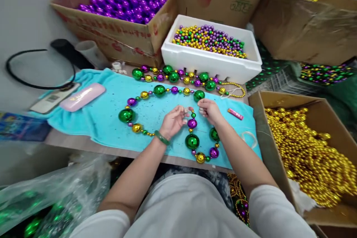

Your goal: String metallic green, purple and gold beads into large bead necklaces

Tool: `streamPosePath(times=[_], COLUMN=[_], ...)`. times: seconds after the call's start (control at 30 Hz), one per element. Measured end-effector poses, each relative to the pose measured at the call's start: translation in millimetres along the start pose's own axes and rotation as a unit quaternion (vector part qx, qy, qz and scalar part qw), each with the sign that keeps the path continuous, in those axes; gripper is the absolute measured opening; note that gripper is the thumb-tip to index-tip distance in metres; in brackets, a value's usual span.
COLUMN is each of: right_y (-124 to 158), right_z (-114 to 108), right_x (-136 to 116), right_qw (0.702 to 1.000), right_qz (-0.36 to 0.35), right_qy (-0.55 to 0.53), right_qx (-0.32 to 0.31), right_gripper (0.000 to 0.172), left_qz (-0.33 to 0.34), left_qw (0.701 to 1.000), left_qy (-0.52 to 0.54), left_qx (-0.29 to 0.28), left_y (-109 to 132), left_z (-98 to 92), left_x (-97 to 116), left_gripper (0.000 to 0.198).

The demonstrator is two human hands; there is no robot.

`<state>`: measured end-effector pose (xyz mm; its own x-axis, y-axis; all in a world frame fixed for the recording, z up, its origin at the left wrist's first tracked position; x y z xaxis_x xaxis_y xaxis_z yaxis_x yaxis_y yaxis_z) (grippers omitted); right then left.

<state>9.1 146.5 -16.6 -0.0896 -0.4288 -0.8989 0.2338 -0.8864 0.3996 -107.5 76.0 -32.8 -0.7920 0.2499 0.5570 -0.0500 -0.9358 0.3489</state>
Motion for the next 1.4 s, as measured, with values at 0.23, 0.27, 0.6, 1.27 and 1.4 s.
streamPosePath(times=[0.23,0.27,0.6,1.27,1.4], right_y=[2,2,5,-5,-4], right_z=[5,6,3,-19,-16], right_x=[5,6,14,16,10], right_qw=[1.0,1.0,0.999,0.988,0.991], right_qz=[0.007,0.009,0.03,0.044,0.033], right_qy=[0.003,0.005,0.01,0.136,0.129], right_qx=[-0.01,-0.01,-0.003,0.052,0.035], right_gripper=[0.024,0.023,0.02,0.011,0.012], left_qz=[-0.001,0.002,-0.01,-0.011,-0.033], left_qw=[1.0,1.0,0.999,0.956,0.955], left_qy=[0.004,0.007,0.034,-0.288,-0.279], left_qx=[0.002,0.008,-0.018,0.044,0.092], left_y=[-2,-2,1,-2,-4], left_z=[2.0,1.7,6.7,-12.4,-18.9], left_x=[-5,-5,-3,-23,-23], left_gripper=[0.014,0.014,0.009,0.023,0.017])
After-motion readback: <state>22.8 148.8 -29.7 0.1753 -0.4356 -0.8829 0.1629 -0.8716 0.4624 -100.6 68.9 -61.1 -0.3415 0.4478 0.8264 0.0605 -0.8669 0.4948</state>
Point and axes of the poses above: each hand's wrist, its own y-axis away from the middle knuckle, its own z-axis out of the palm, x = y × z, the point moved 8 cm from there along -y, towards the middle knuckle, and after that the axes turned 8 degrees about x, right-handed, at the moved point
